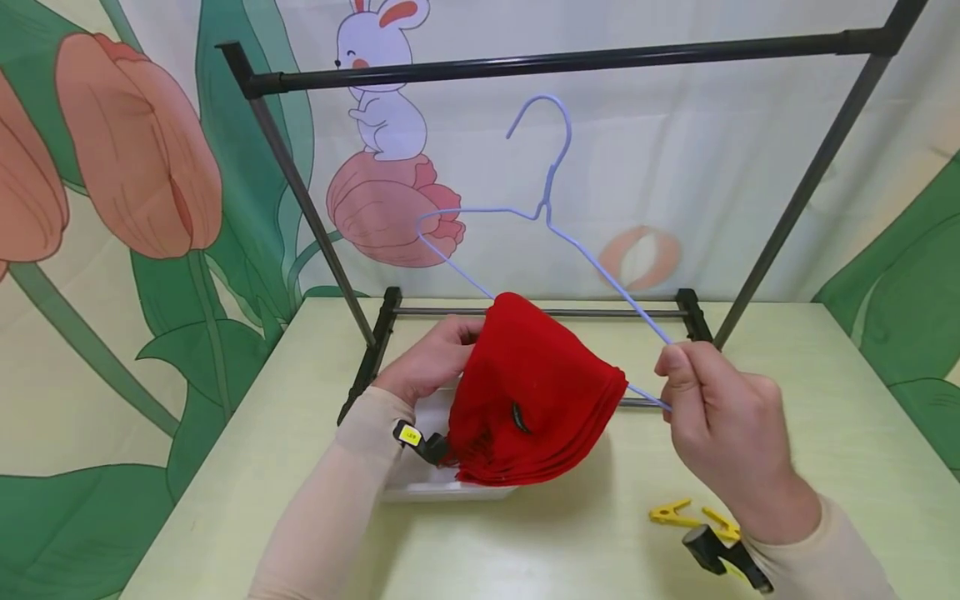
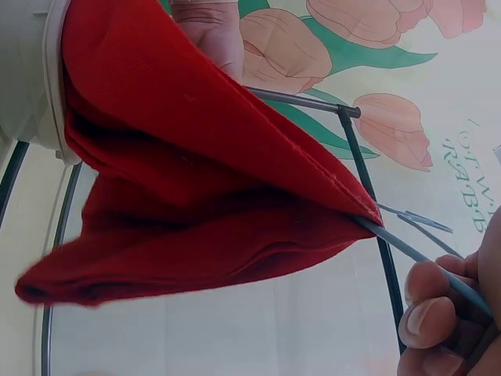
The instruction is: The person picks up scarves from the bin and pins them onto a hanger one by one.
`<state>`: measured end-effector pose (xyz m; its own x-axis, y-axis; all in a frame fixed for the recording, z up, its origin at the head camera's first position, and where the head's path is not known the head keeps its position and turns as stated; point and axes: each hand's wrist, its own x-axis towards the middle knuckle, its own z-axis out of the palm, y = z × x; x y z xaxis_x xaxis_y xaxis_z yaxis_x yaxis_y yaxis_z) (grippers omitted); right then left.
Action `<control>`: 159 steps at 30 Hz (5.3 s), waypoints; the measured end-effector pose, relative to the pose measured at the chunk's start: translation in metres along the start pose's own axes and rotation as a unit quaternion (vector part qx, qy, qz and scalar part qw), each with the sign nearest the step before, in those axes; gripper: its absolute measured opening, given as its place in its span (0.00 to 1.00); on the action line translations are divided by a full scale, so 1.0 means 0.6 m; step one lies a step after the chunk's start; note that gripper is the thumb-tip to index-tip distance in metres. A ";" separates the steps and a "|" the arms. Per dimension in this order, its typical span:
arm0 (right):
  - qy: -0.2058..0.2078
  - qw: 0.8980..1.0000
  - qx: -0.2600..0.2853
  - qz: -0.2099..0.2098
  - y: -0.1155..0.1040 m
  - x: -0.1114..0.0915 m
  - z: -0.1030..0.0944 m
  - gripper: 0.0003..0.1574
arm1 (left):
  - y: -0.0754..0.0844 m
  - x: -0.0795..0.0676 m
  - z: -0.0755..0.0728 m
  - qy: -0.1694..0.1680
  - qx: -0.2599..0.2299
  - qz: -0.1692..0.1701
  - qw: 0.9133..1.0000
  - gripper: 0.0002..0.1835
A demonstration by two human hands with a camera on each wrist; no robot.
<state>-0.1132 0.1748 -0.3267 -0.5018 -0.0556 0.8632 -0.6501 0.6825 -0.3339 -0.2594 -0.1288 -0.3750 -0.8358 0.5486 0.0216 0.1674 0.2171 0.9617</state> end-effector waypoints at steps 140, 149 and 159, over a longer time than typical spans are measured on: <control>0.041 0.999 0.000 -0.024 -0.013 0.019 -0.004 0.35 | 0.143 -0.073 0.076 0.215 0.255 0.253 0.908 0.12; 0.036 0.999 0.015 -0.014 -0.009 0.019 -0.010 0.35 | 0.065 -0.021 0.003 -0.016 0.067 0.013 0.998 0.15; 0.040 0.999 0.009 -0.016 -0.006 0.022 -0.015 0.36 | 0.039 0.010 0.023 -0.116 -0.057 -0.003 0.992 0.14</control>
<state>-0.1125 0.1783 -0.3110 -0.4350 -0.0182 0.9002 -0.6752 0.6681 -0.3127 -0.2531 -0.1092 -0.3564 -0.6916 0.7213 -0.0358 0.0902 0.1355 0.9867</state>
